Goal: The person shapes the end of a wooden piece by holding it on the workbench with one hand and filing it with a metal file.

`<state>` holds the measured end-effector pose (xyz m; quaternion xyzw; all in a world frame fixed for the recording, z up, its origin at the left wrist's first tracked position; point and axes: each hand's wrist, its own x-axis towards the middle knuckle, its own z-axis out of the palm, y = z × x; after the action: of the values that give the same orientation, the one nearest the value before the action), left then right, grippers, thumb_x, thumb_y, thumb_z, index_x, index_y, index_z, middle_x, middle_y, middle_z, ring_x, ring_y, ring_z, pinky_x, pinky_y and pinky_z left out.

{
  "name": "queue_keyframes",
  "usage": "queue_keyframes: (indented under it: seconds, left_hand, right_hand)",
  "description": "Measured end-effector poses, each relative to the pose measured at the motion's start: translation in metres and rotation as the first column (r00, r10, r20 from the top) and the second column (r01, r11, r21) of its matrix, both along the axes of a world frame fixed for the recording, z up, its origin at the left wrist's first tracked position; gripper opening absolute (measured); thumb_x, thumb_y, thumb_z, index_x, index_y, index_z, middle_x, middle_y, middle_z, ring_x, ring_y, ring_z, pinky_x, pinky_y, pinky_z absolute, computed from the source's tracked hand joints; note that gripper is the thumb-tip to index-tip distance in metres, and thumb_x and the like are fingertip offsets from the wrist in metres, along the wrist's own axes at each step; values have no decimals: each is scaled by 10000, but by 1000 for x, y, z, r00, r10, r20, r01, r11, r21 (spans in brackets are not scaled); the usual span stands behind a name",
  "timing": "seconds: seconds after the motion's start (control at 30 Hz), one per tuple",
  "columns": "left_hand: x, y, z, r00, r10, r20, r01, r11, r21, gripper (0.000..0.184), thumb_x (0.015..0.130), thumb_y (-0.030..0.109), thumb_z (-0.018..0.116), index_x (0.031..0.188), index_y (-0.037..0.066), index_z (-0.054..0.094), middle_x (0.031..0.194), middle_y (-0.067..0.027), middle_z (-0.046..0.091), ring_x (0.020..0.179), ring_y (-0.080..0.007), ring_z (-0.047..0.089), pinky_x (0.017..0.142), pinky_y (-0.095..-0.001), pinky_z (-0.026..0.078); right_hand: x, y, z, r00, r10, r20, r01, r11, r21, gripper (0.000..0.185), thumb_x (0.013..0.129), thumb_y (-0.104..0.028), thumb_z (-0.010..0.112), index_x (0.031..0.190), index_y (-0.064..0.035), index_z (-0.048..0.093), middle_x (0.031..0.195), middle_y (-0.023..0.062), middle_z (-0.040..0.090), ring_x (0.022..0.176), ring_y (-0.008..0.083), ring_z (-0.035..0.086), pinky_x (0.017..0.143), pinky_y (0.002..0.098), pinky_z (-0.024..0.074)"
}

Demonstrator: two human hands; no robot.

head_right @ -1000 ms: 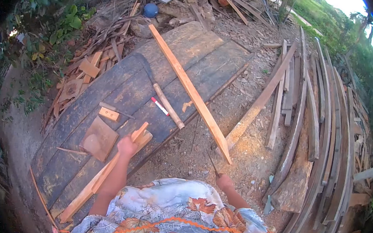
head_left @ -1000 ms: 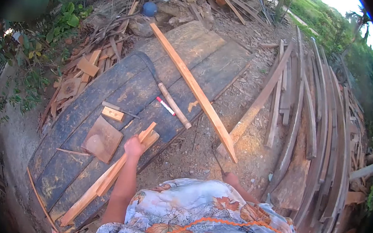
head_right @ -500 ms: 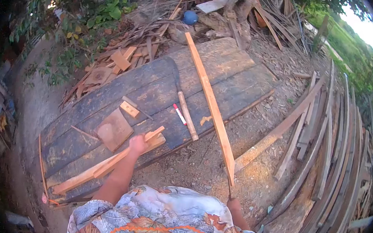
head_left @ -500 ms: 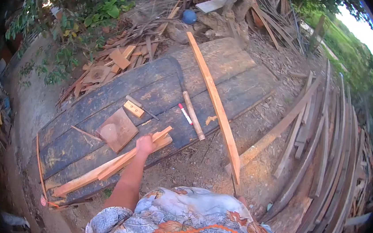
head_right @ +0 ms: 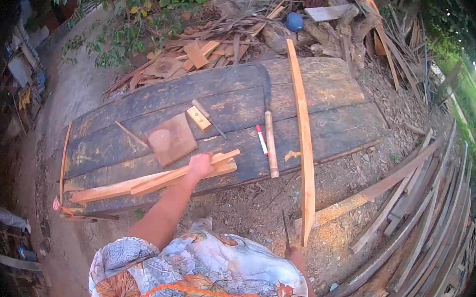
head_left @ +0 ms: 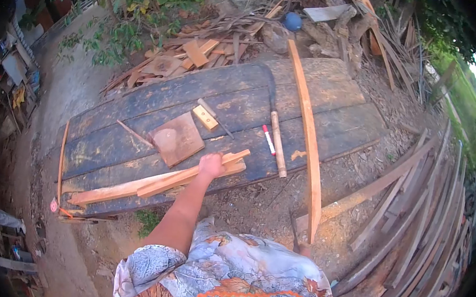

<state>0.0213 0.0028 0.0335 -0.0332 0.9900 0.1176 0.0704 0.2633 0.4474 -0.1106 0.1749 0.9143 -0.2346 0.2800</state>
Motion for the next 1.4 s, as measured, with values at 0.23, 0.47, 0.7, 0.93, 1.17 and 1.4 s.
queue_keyframes:
  seconds: [0.23,0.47,0.7,0.93,1.17,1.4]
  left_hand:
    - [-5,-6,-12,1000,-11,-15,11,1000,15,367,688,278,659,993,77,626,989,-173,653,957,-321,618,835,-409,489]
    - [-5,-7,-15,999,-28,-35,28,999,20,344,692,251,643,963,41,623,998,-188,642,949,-336,615,835,-419,488]
    - [-6,-7,-14,999,-6,-34,6,1000,9,360,689,260,662,979,52,618,1005,-179,641,940,-330,618,833,-418,489]
    - [-6,-4,-16,999,2,-49,-1,1000,17,421,685,265,669,1055,73,608,1016,-165,640,962,-321,611,843,-416,485]
    - [-6,-4,-12,1000,13,-28,-12,1000,19,408,680,239,661,1048,71,609,1052,-167,628,998,-323,595,870,-414,472]
    - [-8,-4,-11,1000,22,-15,-22,999,40,397,685,215,645,1055,74,607,1070,-160,624,1011,-320,590,878,-411,469]
  right_hand:
    - [-97,-102,106,796,205,-569,-304,949,-84,241,890,-281,505,982,-63,550,710,246,606,688,450,591,634,535,461]
    - [-167,-203,162,753,307,-582,-396,918,-28,233,907,-291,473,930,-62,510,690,233,612,671,438,599,623,530,463]
    - [-182,-246,150,752,375,-541,-465,885,-32,242,912,-276,458,943,-41,506,699,233,622,689,427,615,651,530,471]
    - [-188,-258,134,769,389,-507,-466,884,-30,239,911,-260,457,945,-30,510,706,233,626,701,420,622,659,522,475]
    - [-187,-265,123,782,381,-493,-459,887,-44,228,905,-253,463,938,-33,512,720,237,629,719,420,623,669,523,475]
    - [-184,-269,122,792,373,-484,-443,896,-35,224,905,-255,464,927,-38,511,713,228,630,712,423,623,661,530,472]
